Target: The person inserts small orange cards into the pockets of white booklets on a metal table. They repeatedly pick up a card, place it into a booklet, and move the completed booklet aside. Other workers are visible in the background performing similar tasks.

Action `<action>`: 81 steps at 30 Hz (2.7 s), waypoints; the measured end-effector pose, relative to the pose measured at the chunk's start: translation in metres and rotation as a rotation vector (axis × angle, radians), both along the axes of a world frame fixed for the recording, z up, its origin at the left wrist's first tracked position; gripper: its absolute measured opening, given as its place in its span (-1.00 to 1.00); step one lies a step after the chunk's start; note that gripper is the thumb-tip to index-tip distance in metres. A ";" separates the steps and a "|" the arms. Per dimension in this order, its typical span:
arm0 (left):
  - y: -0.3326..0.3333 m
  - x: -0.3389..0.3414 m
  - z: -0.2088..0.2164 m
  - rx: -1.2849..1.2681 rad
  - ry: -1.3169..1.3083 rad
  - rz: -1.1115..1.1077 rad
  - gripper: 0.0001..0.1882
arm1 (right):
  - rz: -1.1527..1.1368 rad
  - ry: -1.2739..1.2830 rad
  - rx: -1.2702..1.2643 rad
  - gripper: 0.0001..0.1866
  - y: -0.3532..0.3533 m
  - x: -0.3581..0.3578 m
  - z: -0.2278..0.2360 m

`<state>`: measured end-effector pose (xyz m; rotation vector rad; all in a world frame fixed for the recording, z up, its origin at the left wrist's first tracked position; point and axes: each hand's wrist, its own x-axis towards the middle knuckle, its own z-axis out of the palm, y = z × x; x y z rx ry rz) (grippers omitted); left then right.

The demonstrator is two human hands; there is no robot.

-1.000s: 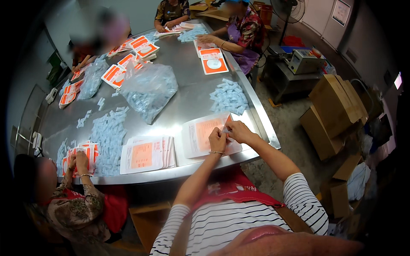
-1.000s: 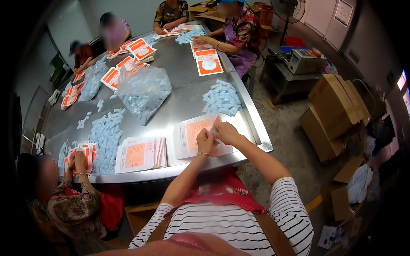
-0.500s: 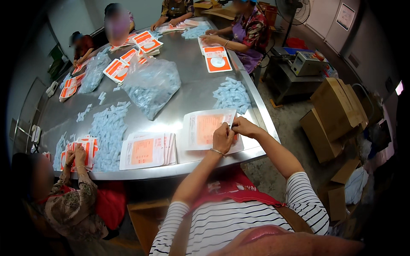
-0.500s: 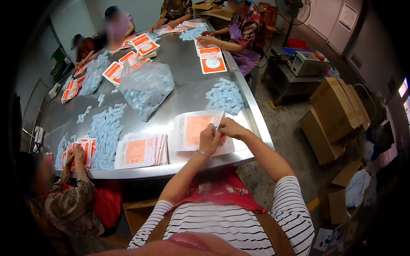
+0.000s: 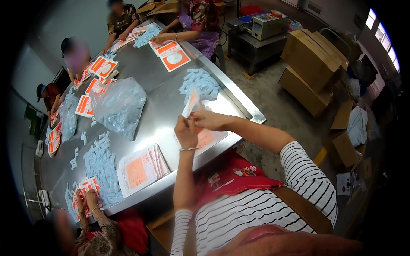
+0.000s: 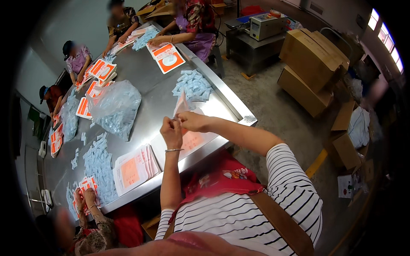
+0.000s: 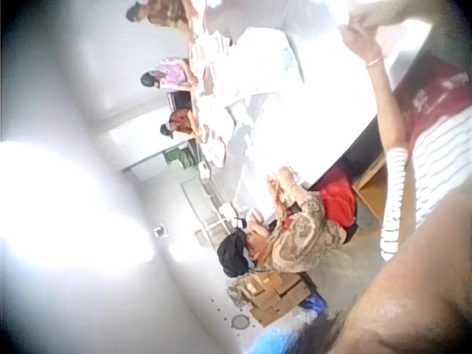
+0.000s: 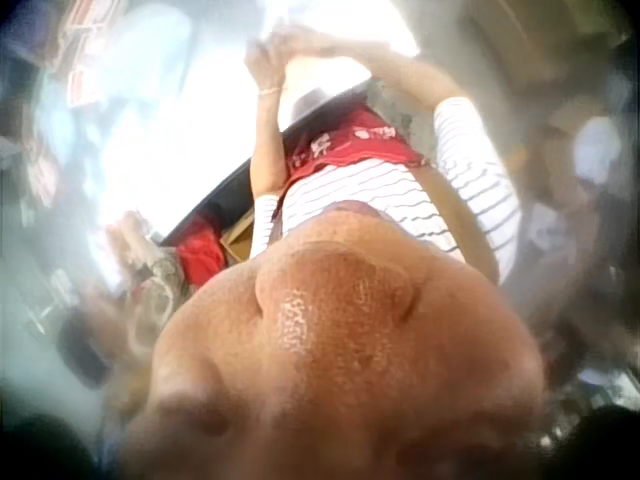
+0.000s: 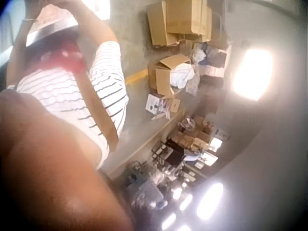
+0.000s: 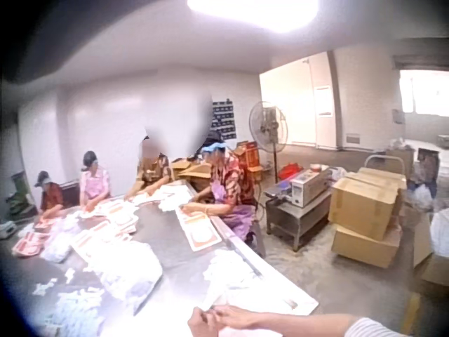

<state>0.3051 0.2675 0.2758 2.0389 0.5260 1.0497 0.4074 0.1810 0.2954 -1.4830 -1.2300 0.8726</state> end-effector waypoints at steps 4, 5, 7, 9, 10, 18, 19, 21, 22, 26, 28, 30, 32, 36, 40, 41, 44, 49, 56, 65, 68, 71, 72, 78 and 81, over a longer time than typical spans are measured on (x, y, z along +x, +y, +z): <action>0.044 -0.035 0.028 0.376 -0.150 0.194 -0.84 | 0.206 -0.029 0.142 -0.55 -0.020 -0.045 0.061; 0.051 -0.048 0.041 0.490 -0.129 0.238 -0.82 | 0.177 0.011 0.120 -0.57 -0.024 -0.043 0.066; 0.061 -0.068 0.068 0.623 -0.071 0.325 -0.80 | 0.074 0.055 0.087 -0.60 -0.030 -0.027 0.050; 0.070 -0.090 0.089 0.772 -0.019 0.364 -0.78 | -0.120 -0.069 0.061 -0.64 -0.038 0.005 0.018; 0.072 -0.108 0.098 0.839 0.111 0.414 -0.77 | -0.212 -0.107 0.064 -0.66 -0.039 0.014 0.012; 0.124 -0.182 -0.072 0.439 1.036 0.457 -0.88 | -0.429 -0.210 -0.100 -0.67 0.008 0.081 -0.092; 0.116 -0.177 -0.076 0.411 1.224 0.353 -0.88 | -0.424 -0.321 -0.071 -0.68 0.018 0.081 -0.093; 0.116 -0.183 -0.106 0.632 1.088 0.364 -0.88 | -0.405 -0.513 -0.029 -0.66 0.040 0.077 -0.093; 0.122 -0.181 -0.113 0.655 1.070 0.369 -0.85 | -0.420 -0.599 -0.079 -0.65 0.054 0.081 -0.109; 0.112 -0.158 -0.086 0.479 1.263 0.403 -0.86 | -0.122 -1.197 -0.258 -0.74 0.090 0.081 -0.136; 0.105 -0.155 -0.085 0.487 1.340 0.439 -0.84 | -0.367 -1.048 -0.265 -0.78 0.098 0.064 -0.125; 0.101 -0.151 -0.086 0.473 1.346 0.437 -0.83 | -0.386 -1.108 -0.269 -0.80 0.100 0.069 -0.126; 0.107 -0.149 -0.085 0.438 1.328 0.433 -0.77 | -0.426 -1.078 -0.231 -0.80 0.099 0.085 -0.129; 0.097 -0.147 -0.058 0.287 1.192 0.406 -0.63 | -0.605 -0.628 -0.048 -0.72 0.073 0.119 -0.115; 0.078 -0.116 -0.063 0.440 0.685 0.192 -0.64 | -0.680 0.621 0.020 -0.61 0.021 0.127 -0.085; 0.065 -0.098 -0.069 0.365 0.563 0.094 -0.65 | -0.604 0.880 0.125 -0.65 0.001 0.134 -0.093; 0.022 -0.044 -0.091 0.107 0.387 -0.126 -0.68 | -0.414 1.325 0.156 -0.63 -0.031 0.116 -0.093; -0.036 0.034 -0.064 0.037 0.884 -0.160 -0.35 | -0.406 0.951 -0.017 -0.78 -0.063 0.096 -0.107; -0.039 0.053 -0.078 0.161 1.007 -0.173 -0.30 | -0.487 0.050 -0.301 -0.79 -0.062 0.063 -0.110; -0.017 0.042 -0.109 -0.035 0.718 -0.209 -0.58 | -0.414 -0.431 -0.299 -0.75 -0.056 0.026 -0.074; -0.014 0.038 -0.114 -0.151 0.639 -0.200 -0.65 | -0.536 -0.472 -0.070 -0.76 -0.056 0.026 -0.088; -0.009 0.031 -0.117 -0.354 0.538 -0.274 -0.71 | -0.469 -0.237 -0.230 -0.76 -0.053 0.036 -0.096; -0.008 0.029 -0.116 -0.426 0.524 -0.278 -0.72 | -0.457 -0.122 -0.278 -0.76 -0.050 0.035 -0.095; -0.010 0.024 -0.112 -0.617 0.327 -0.391 -0.77 | -0.350 -0.048 -0.221 -0.73 -0.033 0.042 -0.129; -0.005 0.013 -0.094 -0.716 0.302 -0.441 -0.75 | -0.324 0.334 -0.234 -0.78 -0.032 0.040 -0.109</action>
